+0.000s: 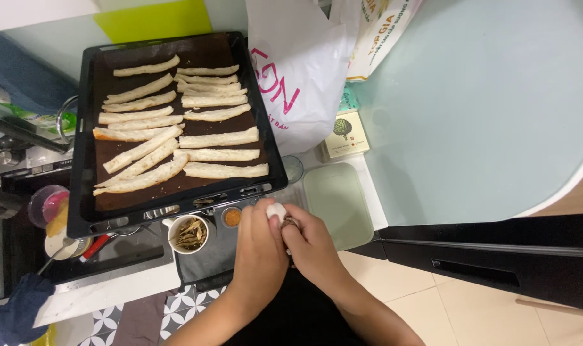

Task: Peeling and chopping garlic cloves on a wooden cutting board in a kitchen.

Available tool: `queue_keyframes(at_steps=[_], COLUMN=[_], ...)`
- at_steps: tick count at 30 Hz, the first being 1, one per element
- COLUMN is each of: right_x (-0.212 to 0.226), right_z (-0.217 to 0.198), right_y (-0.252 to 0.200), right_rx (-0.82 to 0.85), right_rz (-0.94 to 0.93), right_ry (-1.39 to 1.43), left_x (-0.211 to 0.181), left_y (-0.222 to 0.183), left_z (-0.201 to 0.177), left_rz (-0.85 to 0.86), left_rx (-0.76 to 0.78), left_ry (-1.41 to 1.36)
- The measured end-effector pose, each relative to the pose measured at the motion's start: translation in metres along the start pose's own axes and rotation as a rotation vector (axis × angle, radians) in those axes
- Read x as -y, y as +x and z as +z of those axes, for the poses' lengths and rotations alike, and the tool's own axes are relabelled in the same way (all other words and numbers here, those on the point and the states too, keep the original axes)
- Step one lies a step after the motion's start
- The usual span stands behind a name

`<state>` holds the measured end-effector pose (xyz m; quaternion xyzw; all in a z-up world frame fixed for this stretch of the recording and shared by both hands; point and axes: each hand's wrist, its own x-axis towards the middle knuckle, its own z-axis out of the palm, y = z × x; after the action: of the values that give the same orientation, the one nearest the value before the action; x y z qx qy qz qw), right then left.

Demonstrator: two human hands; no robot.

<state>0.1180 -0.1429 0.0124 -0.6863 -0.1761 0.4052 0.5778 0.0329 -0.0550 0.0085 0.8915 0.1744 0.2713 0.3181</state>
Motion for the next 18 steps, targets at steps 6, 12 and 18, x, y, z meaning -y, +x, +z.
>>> queue_keyframes(at_steps=[6, 12, 18], right_x=[-0.006, -0.003, -0.004], right_z=[-0.012, -0.069, -0.144], right_y=[0.003, 0.0, -0.059], right_rx=[0.082, 0.066, -0.182], right_rz=[-0.056, -0.07, -0.169], right_ry=[0.53, 0.959, 0.855], left_x=[-0.002, -0.044, -0.118], left_y=[0.014, 0.083, 0.243], left_z=[-0.005, -0.049, -0.109], left_rz=[-0.594, -0.221, 0.605], left_rx=[0.039, -0.158, -0.478], left_ry=[-0.529, -0.934, -0.072])
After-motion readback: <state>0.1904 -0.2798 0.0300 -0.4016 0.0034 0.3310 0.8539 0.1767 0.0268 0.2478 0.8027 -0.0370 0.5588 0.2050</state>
